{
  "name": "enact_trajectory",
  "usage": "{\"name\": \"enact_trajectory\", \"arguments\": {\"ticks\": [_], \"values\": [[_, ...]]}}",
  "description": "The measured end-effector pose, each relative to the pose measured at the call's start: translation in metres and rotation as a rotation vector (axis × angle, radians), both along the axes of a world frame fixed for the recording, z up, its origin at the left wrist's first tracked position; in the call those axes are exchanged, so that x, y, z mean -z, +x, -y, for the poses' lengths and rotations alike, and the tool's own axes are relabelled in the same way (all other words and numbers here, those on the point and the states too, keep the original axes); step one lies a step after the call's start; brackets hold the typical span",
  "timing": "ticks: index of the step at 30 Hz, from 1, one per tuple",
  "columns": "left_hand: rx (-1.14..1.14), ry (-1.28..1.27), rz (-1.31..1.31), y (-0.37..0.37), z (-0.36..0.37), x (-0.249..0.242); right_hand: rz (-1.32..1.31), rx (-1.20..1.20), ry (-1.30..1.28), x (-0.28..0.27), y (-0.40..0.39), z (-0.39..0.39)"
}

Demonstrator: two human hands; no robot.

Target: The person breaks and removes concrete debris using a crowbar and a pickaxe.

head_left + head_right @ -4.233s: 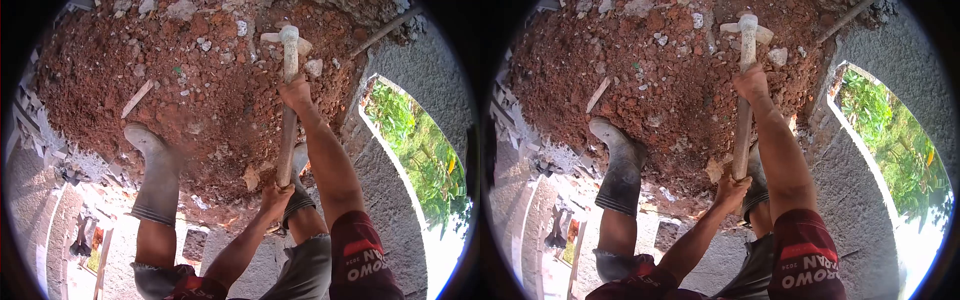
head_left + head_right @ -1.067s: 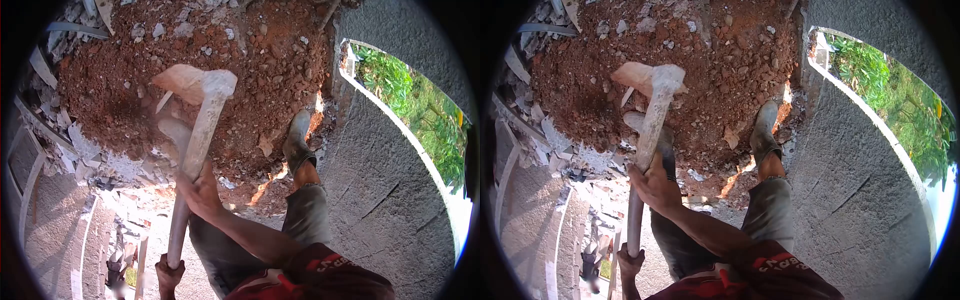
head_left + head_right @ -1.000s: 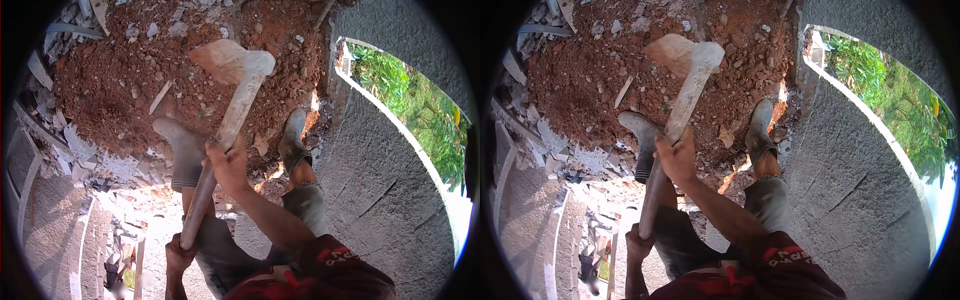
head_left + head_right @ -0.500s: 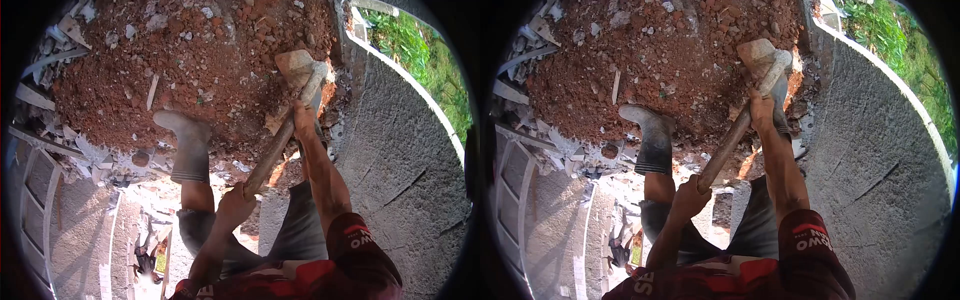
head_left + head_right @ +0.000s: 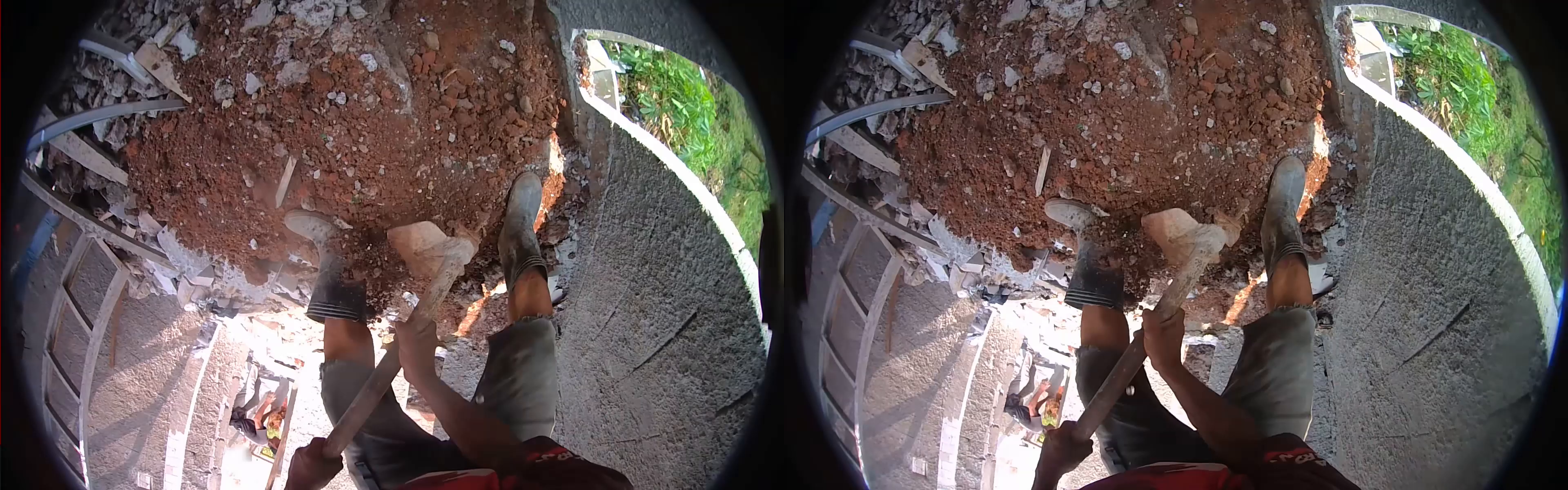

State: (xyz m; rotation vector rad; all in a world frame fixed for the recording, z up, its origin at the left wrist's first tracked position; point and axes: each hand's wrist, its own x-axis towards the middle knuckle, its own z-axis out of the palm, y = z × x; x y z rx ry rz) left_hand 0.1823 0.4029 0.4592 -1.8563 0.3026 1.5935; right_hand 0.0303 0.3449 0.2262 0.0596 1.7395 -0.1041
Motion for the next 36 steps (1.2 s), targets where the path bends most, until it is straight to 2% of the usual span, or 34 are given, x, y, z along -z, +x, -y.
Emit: {"name": "enact_trajectory", "arguments": {"ticks": [1,3,4,5,6,7,8,9,10,12,13,15,16,17,18,19,21,22,24,25,28,30,32,34,35,36], "values": [[-0.031,-0.144,-0.056,-0.003,0.007,0.021,-0.028,0.014,-0.095,0.015,-0.007,0.028],[-0.202,-0.322,-0.127,-0.017,0.008,0.088,0.074,0.058,-0.478,0.089,-0.033,0.06],[-0.201,-0.437,-0.122,-0.03,0.037,0.127,0.09,-0.032,-0.535,0.113,-0.032,0.106],[-0.301,-0.582,-0.101,-0.045,0.035,0.174,0.101,-0.118,-0.595,0.137,-0.031,0.153],[-0.328,-0.575,-0.151,-0.058,0.047,0.224,0.024,-0.247,-0.852,0.171,-0.027,0.188],[-0.33,-0.633,-0.134,-0.073,0.066,0.271,0.086,-0.296,-0.893,0.203,-0.023,0.225],[-0.426,-0.731,-0.138,-0.086,0.084,0.316,-0.029,-0.48,-0.984,0.235,-0.02,0.261],[-0.497,-0.858,-0.132,-0.099,0.1,0.362,-0.105,-0.585,-1.0,0.26,-0.015,0.293],[-0.636,-0.787,-0.116,-0.112,0.116,0.404,-0.277,-0.787,-1.016,0.3,-0.012,0.324],[-0.715,-0.883,-0.045,-0.143,0.134,0.48,-0.325,-0.95,-0.957,0.338,-0.001,0.365],[-0.746,-0.873,-0.039,-0.162,0.138,0.501,-0.317,-0.983,-0.951,0.356,0.004,0.373],[-0.926,-0.891,-0.057,-0.199,0.146,0.532,-0.373,-1.292,-0.78,0.394,0.001,0.38],[-0.946,-0.868,-0.073,-0.22,0.143,0.534,-0.386,-1.313,-0.755,0.412,-0.008,0.371],[-0.956,-0.969,0.015,-0.241,0.134,0.525,-0.434,-1.45,-0.798,0.433,-0.018,0.355],[-0.956,-1.073,0.113,-0.252,0.125,0.514,-0.473,-1.583,-0.848,0.439,-0.02,0.339],[-0.979,-1.039,0.109,-0.257,0.113,0.499,-0.469,-1.611,-0.814,0.434,-0.03,0.325],[-1.152,-0.815,-0.004,-0.251,0.107,0.461,-0.153,-1.379,-0.411,0.394,-0.028,0.313],[-1.236,-0.664,-0.047,-0.264,0.102,0.427,-0.097,-1.561,-0.402,0.42,-0.076,0.292],[-1.356,-0.464,-0.072,-0.261,0.1,0.365,-0.039,-1.634,-0.388,0.422,-0.084,0.269],[-1.423,-0.359,-0.094,-0.258,0.101,0.344,-0.026,-1.574,-0.343,0.404,-0.081,0.26],[-1.458,-0.31,-0.169,-0.231,0.114,0.296,0.034,-1.468,-0.278,0.35,-0.071,0.254],[-1.568,-0.175,-0.221,-0.206,0.148,0.258,0.195,-1.55,-0.059,0.286,-0.038,0.28],[-1.465,-0.254,-0.247,-0.193,0.156,0.234,0.095,-1.51,-0.019,0.254,-0.03,0.284],[-1.301,-0.331,-0.336,-0.164,0.162,0.216,0.146,-1.218,0.005,0.29,-0.067,0.275],[-1.291,-0.355,-0.336,-0.148,0.16,0.212,0.148,-1.215,-0.021,0.273,-0.062,0.277],[-1.138,-0.539,-0.337,-0.134,0.156,0.21,0.125,-1.022,-0.017,0.251,-0.06,0.276]]}}
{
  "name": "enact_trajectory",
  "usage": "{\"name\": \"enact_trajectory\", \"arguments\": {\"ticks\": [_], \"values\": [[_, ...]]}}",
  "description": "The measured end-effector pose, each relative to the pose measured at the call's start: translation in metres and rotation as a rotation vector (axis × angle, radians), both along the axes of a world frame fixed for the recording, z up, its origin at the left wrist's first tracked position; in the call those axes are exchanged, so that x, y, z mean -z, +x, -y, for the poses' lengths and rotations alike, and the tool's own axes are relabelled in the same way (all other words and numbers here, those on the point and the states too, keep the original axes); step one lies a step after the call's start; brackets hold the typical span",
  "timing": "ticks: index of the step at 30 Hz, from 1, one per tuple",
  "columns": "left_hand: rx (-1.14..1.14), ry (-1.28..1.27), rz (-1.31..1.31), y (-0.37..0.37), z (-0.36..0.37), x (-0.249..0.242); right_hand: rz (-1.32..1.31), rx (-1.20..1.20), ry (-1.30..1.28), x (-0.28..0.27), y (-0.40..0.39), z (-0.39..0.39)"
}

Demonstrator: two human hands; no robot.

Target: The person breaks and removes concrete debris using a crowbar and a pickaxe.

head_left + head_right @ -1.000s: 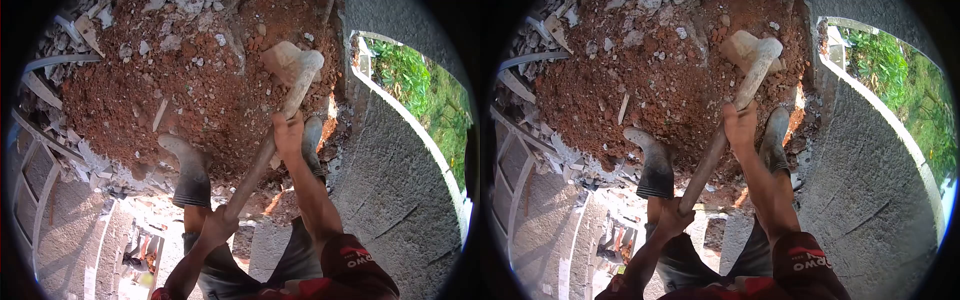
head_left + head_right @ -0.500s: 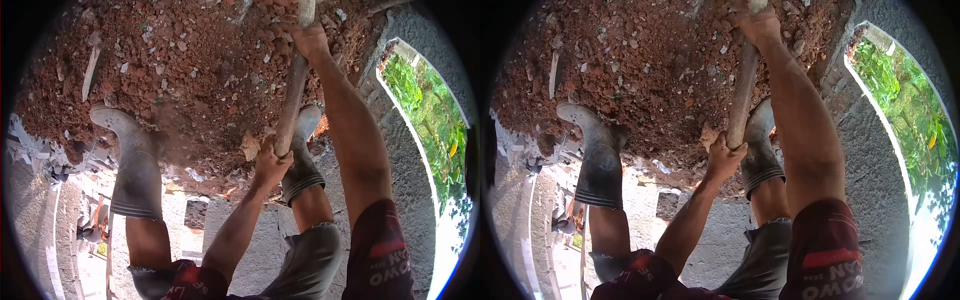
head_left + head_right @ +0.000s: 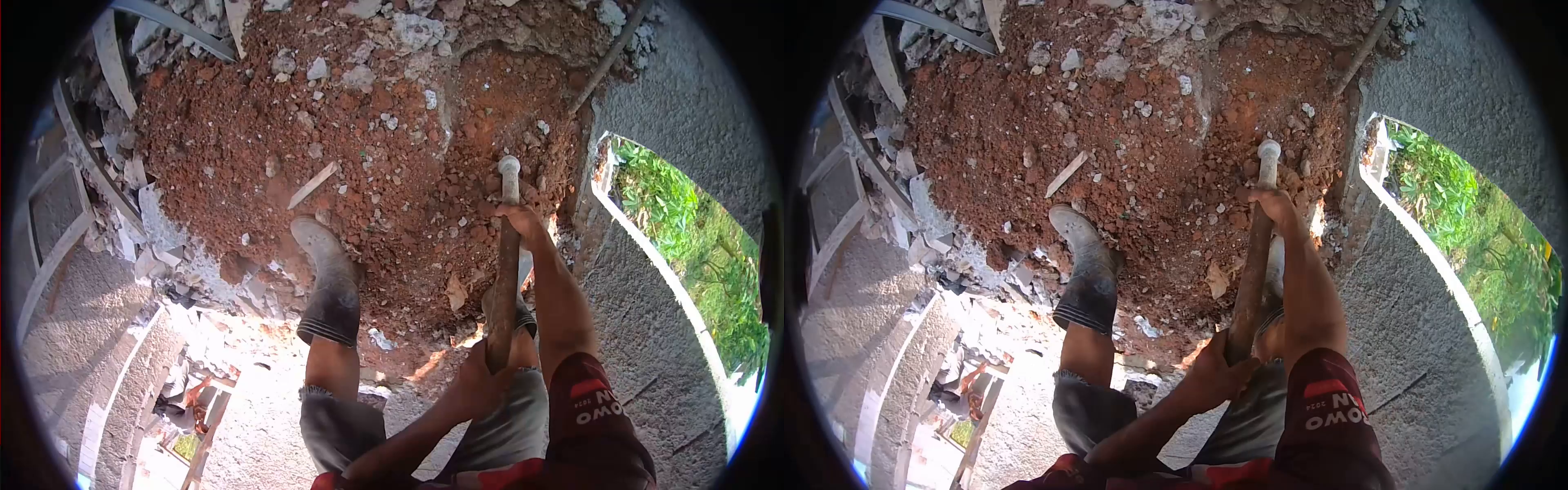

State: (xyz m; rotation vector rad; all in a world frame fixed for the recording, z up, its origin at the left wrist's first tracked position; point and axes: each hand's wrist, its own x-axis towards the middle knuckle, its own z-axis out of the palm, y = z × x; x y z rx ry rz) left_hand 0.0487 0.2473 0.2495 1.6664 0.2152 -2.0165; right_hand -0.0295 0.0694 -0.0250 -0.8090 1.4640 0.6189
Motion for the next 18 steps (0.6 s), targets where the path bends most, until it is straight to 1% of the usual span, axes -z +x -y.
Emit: {"name": "enact_trajectory", "arguments": {"ticks": [1,2,4,5,6,7,8,9,10,11,12,13,14,15,16,17,18], "values": [[0.076,-0.018,-0.007,0.019,-0.006,-0.004,-0.023,0.193,0.01,-0.019,0.007,-0.003],[0.152,-0.038,-0.014,0.038,-0.011,-0.008,-0.018,0.199,0.002,-0.036,0.018,-0.008],[0.298,0.048,-0.136,0.115,-0.002,-0.045,-0.18,0.414,-0.011,-0.071,0.048,-0.027],[0.401,-0.04,0.003,0.143,-0.027,-0.054,-0.135,0.514,-0.019,-0.088,0.067,-0.043],[0.416,-0.04,0.012,0.185,-0.043,-0.08,-0.098,0.612,-0.029,-0.106,0.09,-0.063],[0.396,0.034,0.029,0.224,-0.072,-0.105,-0.025,0.862,-0.061,-0.127,0.119,-0.092],[0.308,0.204,-0.01,0.267,-0.09,-0.145,0.107,1.056,-0.138,-0.161,0.161,-0.129],[0.498,0.07,0.241,0.298,-0.13,-0.177,0.206,1.126,-0.172,-0.212,0.208,-0.16],[0.651,0.001,0.521,0.324,-0.195,-0.205,0.335,1.098,-0.194,-0.232,0.243,-0.212],[0.703,0.116,0.614,0.338,-0.244,-0.23,0.531,0.978,-0.225,-0.259,0.276,-0.254],[0.747,0.239,0.696,0.352,-0.293,-0.255,0.634,0.899,-0.1,-0.3,0.299,-0.266],[0.743,0.464,0.647,0.349,-0.313,-0.275,0.71,0.812,-0.029,-0.316,0.318,-0.294],[1.139,0.447,0.823,0.337,-0.348,-0.283,0.757,0.885,0.078,-0.332,0.326,-0.302],[1.072,-0.139,1.122,0.33,-0.429,-0.277,0.806,0.953,0.188,-0.343,0.332,-0.299],[1.108,-0.09,1.221,0.306,-0.394,-0.262,0.832,0.871,0.047,-0.342,0.328,-0.286],[1.148,-0.038,1.304,0.274,-0.336,-0.241,0.843,0.844,0.004,-0.331,0.313,-0.264],[0.892,0.147,1.053,0.26,-0.301,-0.212,0.853,0.818,-0.04,-0.32,0.299,-0.241]]}}
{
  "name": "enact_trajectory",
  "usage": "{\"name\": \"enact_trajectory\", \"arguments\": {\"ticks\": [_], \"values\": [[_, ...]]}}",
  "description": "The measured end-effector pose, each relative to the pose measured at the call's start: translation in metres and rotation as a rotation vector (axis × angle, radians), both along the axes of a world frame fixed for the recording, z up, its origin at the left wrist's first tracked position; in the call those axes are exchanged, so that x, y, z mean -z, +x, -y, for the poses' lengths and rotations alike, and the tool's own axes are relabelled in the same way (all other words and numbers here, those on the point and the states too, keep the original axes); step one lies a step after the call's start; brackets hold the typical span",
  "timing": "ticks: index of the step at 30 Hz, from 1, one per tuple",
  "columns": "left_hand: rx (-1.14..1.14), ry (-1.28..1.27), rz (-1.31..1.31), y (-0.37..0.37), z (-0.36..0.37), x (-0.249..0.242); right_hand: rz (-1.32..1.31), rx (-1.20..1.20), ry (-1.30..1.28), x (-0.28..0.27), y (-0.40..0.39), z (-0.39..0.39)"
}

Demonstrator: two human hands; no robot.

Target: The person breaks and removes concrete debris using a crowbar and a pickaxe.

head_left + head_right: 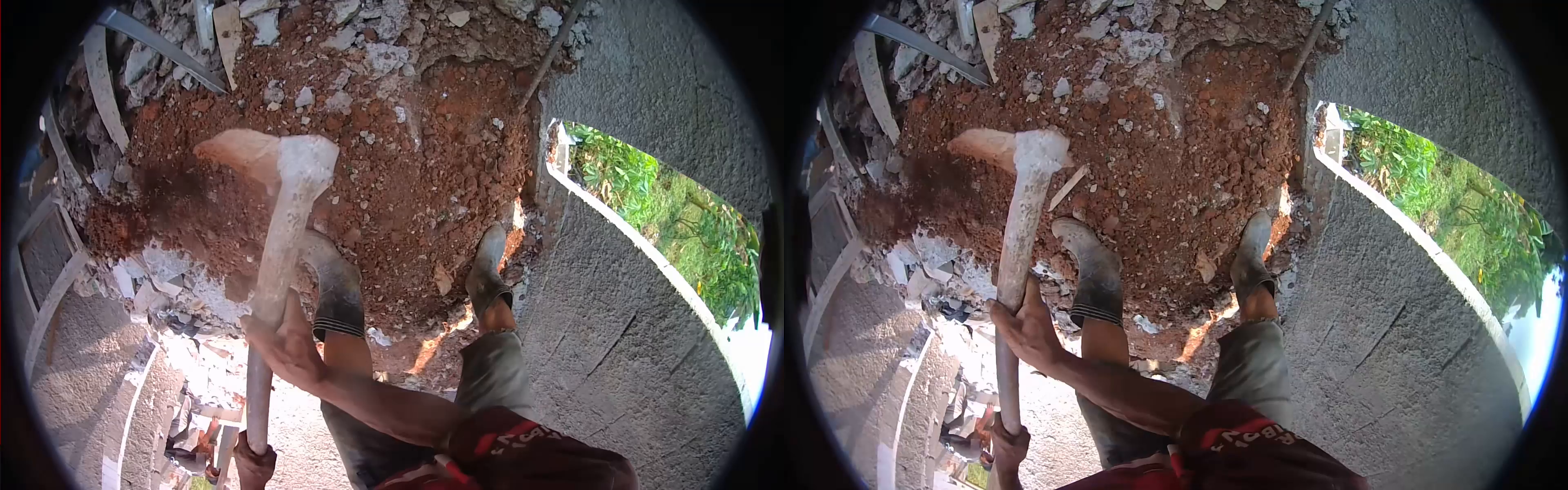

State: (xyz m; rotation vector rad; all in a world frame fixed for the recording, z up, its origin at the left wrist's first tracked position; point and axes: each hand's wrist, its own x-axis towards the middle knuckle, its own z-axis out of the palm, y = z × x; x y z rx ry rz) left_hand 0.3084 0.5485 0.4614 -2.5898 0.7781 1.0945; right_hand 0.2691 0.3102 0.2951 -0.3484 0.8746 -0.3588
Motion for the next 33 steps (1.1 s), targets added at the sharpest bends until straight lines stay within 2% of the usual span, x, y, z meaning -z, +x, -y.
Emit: {"name": "enact_trajectory", "arguments": {"ticks": [1,3,4,5,6,7,8,9,11,12,13,14,16,17,18,19,21,23,24,25,28,29,30,32,33], "values": [[-0.344,0.096,-0.173,-0.017,0.029,0.035,-0.021,0.057,-0.033,0.019,-0.023,0.031],[-0.351,-0.168,-0.272,-0.069,0.086,0.112,-0.077,0.193,-0.157,0.068,-0.068,0.094],[-0.275,-0.263,-0.298,-0.096,0.11,0.155,-0.176,0.185,-0.146,0.09,-0.095,0.132],[-0.309,-0.382,-0.28,-0.131,0.139,0.198,-0.28,0.157,-0.173,0.119,-0.125,0.166],[-0.348,-0.324,-0.346,-0.165,0.164,0.237,-0.38,0.097,-0.297,0.145,-0.154,0.2],[-0.38,-0.373,-0.413,-0.2,0.193,0.274,-0.501,0.118,-0.385,0.176,-0.18,0.227],[-0.379,-0.467,-0.443,-0.24,0.208,0.317,-0.523,0.04,-0.417,0.201,-0.205,0.258],[-0.364,-0.424,-0.457,-0.278,0.227,0.351,-0.553,0.023,-0.594,0.237,-0.233,0.28],[-0.564,-0.476,-0.641,-0.33,0.276,0.398,-0.663,-0.144,-0.692,0.289,-0.275,0.323],[-0.572,-0.539,-0.615,-0.358,0.29,0.426,-0.679,-0.211,-0.849,0.325,-0.298,0.341],[-0.578,-0.569,-0.6,-0.38,0.302,0.452,-0.698,-0.206,-0.78,0.332,-0.297,0.349],[-0.583,-0.599,-0.586,-0.401,0.315,0.478,-0.658,-0.269,-0.923,0.372,-0.317,0.365],[-0.606,-0.571,-0.598,-0.424,0.335,0.508,-0.925,-0.537,-0.884,0.404,-0.325,0.38],[-0.632,-0.481,-0.634,-0.428,0.345,0.512,-1.139,-0.643,-0.998,0.429,-0.328,0.383],[-0.649,-0.385,-0.671,-0.436,0.347,0.513,-1.192,-0.738,-1.024,0.466,-0.342,0.383],[-0.643,-0.353,-0.68,-0.45,0.341,0.513,-1.202,-0.745,-0.989,0.474,-0.353,0.372],[-0.822,-0.353,-0.665,-0.47,0.331,0.503,-1.233,-0.984,-1.033,0.477,-0.345,0.352],[-0.831,-0.323,-0.666,-0.474,0.321,0.482,-1.231,-1.018,-0.912,0.463,-0.329,0.33],[-0.912,-0.268,-0.802,-0.468,0.319,0.468,-1.231,-1.048,-0.822,0.452,-0.324,0.326],[-0.985,-0.217,-0.93,-0.459,0.316,0.455,-1.224,-1.021,-0.822,0.434,-0.325,0.324],[-1.006,-0.183,-0.828,-0.449,0.291,0.41,-1.097,-1.047,-0.651,0.408,-0.327,0.303],[-1.025,-0.131,-0.821,-0.445,0.284,0.391,-1.118,-1.021,-0.59,0.412,-0.335,0.292],[-1.03,-0.016,-0.862,-0.431,0.276,0.371,-1.093,-1.108,-0.558,0.444,-0.368,0.268],[-0.885,0.165,-0.901,-0.397,0.271,0.326,-1.032,-1.001,-0.481,0.427,-0.375,0.24],[-0.88,0.149,-0.88,-0.378,0.272,0.316,-0.993,-0.822,-0.436,0.386,-0.366,0.227]]}}
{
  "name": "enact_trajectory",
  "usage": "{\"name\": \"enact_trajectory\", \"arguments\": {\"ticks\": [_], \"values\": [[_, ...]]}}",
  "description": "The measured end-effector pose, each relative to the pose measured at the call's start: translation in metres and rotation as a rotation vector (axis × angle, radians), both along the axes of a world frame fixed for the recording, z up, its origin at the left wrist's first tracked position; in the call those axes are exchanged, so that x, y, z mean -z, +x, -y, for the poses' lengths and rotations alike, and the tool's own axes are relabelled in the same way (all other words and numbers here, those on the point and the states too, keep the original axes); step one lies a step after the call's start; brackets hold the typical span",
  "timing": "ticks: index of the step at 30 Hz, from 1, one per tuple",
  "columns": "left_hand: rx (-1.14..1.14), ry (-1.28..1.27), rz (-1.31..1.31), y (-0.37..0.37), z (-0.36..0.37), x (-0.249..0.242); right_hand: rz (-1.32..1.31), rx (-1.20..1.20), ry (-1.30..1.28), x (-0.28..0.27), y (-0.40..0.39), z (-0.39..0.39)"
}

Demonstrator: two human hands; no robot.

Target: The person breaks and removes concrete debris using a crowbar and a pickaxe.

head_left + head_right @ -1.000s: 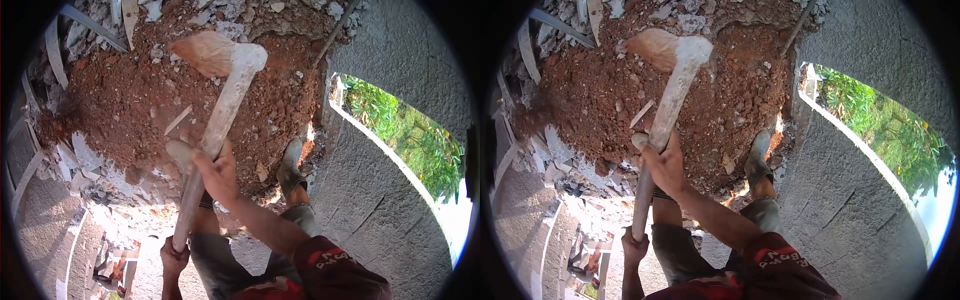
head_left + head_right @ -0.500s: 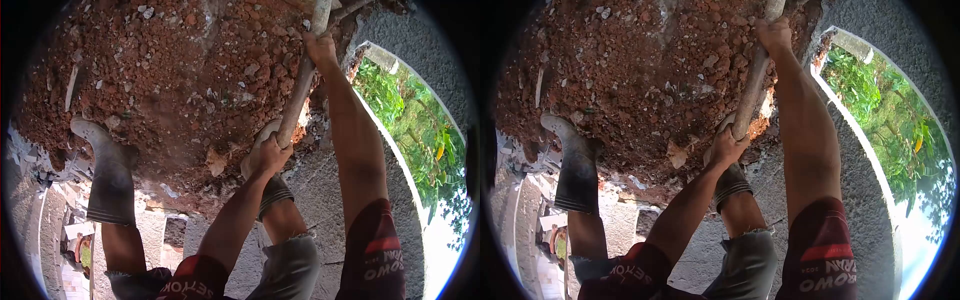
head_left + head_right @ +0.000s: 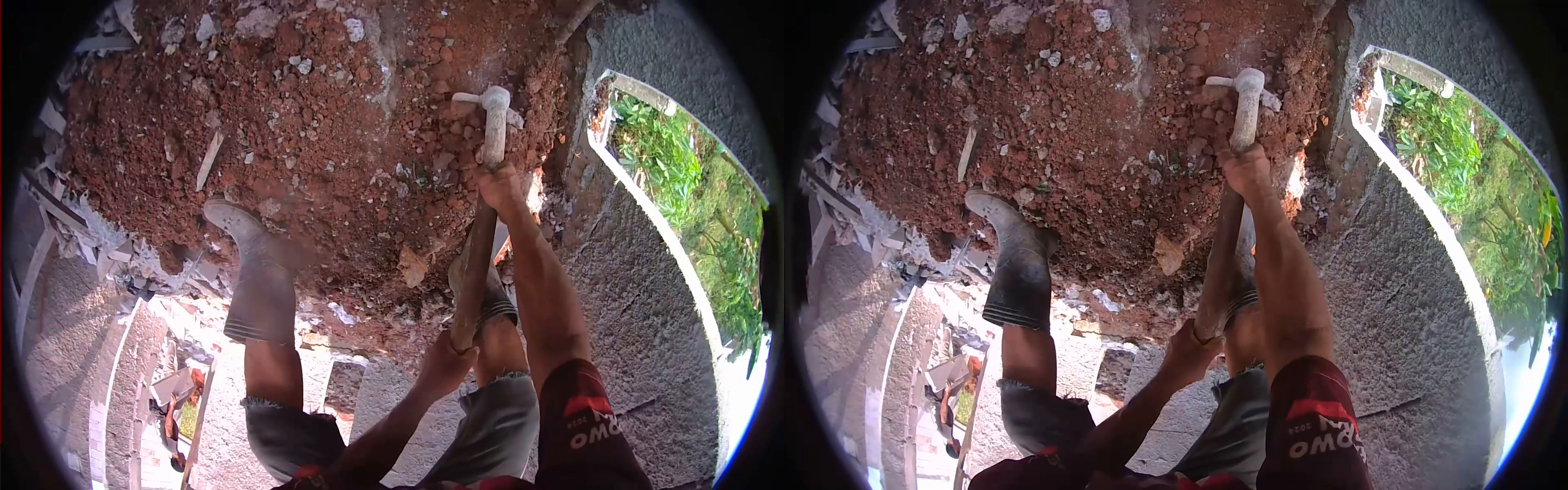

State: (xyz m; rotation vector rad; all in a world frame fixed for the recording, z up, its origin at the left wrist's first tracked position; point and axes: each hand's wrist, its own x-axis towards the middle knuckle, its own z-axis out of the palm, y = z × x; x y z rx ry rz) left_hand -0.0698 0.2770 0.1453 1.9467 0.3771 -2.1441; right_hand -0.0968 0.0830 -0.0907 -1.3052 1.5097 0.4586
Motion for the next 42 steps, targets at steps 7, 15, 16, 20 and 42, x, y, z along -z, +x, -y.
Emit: {"name": "enact_trajectory", "arguments": {"ticks": [7,15,16,20,42], "values": [[0.092,-0.303,0.013,0.088,0.015,-0.057,0.027,0.694,0.344,-0.056,0.027,0.024],[0.65,-0.301,0.155,0.355,-0.016,-0.214,0.387,1.504,0.305,-0.206,0.192,-0.088],[0.685,-0.226,0.282,0.389,-0.068,-0.244,0.528,1.534,0.335,-0.242,0.234,-0.122],[0.789,-0.075,0.608,0.435,-0.197,-0.366,0.981,0.964,0.353,-0.345,0.342,-0.235],[1.031,-0.506,0.255,0.232,0.019,0.144,0.053,1.237,-0.464,0.031,0.032,0.007]]}}
